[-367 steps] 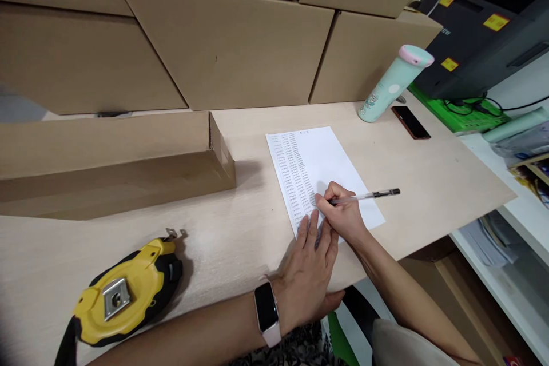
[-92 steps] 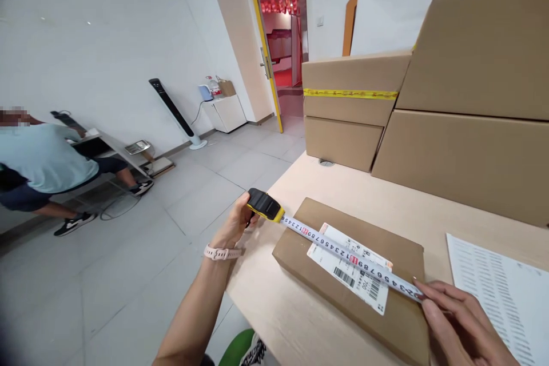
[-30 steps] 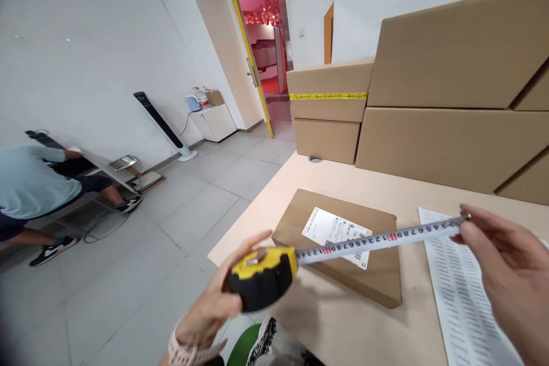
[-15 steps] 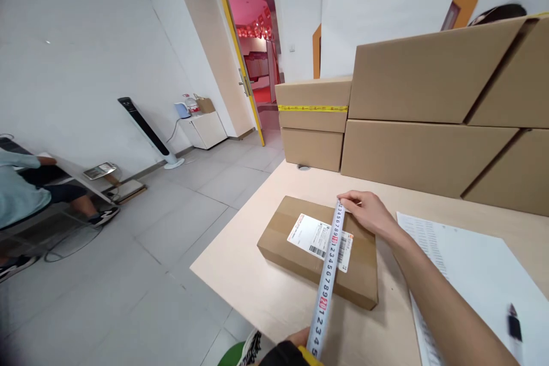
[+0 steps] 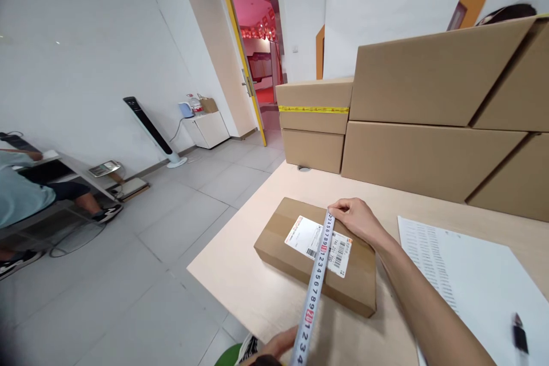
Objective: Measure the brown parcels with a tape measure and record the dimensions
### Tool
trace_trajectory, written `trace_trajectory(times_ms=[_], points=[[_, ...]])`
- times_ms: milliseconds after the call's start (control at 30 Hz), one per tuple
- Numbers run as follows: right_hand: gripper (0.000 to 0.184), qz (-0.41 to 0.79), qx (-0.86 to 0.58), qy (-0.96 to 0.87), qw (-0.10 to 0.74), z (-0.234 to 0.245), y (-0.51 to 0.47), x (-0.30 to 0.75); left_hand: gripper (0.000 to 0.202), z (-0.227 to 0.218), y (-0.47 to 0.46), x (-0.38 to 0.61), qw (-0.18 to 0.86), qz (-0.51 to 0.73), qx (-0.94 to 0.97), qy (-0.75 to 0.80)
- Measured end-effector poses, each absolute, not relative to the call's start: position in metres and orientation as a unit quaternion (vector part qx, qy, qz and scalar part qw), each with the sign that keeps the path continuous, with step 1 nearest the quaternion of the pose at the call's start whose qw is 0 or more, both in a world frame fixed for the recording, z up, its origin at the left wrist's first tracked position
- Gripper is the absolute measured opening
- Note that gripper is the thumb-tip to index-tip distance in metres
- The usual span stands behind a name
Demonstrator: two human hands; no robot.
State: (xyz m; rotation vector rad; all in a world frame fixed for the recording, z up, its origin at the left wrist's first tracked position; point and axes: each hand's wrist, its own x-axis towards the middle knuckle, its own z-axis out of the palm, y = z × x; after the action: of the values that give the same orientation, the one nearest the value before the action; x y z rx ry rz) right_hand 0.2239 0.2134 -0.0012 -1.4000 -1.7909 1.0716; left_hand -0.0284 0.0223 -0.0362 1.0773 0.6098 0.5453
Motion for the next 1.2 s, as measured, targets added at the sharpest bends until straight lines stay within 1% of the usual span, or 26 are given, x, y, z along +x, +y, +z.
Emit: trace_trajectory(times_ms=[67, 167, 200, 233, 267, 367, 533, 800, 1200], points=[[0.025, 0.406, -0.532, -0.675, 0.311, -0.001, 0.214, 0.224, 0.075, -0.029, 0.027, -0.028, 0.777, 0.272, 0.512, 0.247], [0.024, 0.406, -0.532, -0.675, 0.311, -0.001, 0.214, 0.223, 0.107, -0.02, 0.032, -0.024, 0.832, 0.3, 0.435, 0.17], [0.024, 0.407, -0.533, -0.674, 0.311, -0.001, 0.214, 0.223, 0.113, -0.018, 0.033, -0.022, 0.848, 0.308, 0.404, 0.151], [0.024, 0.408, -0.532, -0.673, 0.311, -0.001, 0.214, 0.223, 0.115, -0.017, 0.034, -0.019, 0.86, 0.32, 0.373, 0.14], [0.024, 0.41, -0.532, -0.672, 0.311, -0.001, 0.214, 0.223, 0.113, -0.018, 0.035, -0.017, 0.868, 0.334, 0.345, 0.131], [0.024, 0.413, -0.528, -0.672, 0.314, -0.001, 0.214, 0.223, 0.098, -0.022, 0.039, -0.011, 0.883, 0.357, 0.282, 0.117], [0.023, 0.411, -0.522, -0.678, 0.315, -0.001, 0.216, 0.222, 0.082, -0.029, 0.043, -0.007, 0.881, 0.365, 0.274, 0.124], [0.024, 0.41, -0.526, -0.674, 0.317, -0.004, 0.218, 0.224, 0.072, -0.024, 0.041, 0.0, 0.881, 0.36, 0.27, 0.144], [0.023, 0.42, -0.532, -0.663, 0.317, -0.002, 0.217, 0.223, 0.072, -0.017, 0.041, -0.001, 0.882, 0.344, 0.269, 0.179]])
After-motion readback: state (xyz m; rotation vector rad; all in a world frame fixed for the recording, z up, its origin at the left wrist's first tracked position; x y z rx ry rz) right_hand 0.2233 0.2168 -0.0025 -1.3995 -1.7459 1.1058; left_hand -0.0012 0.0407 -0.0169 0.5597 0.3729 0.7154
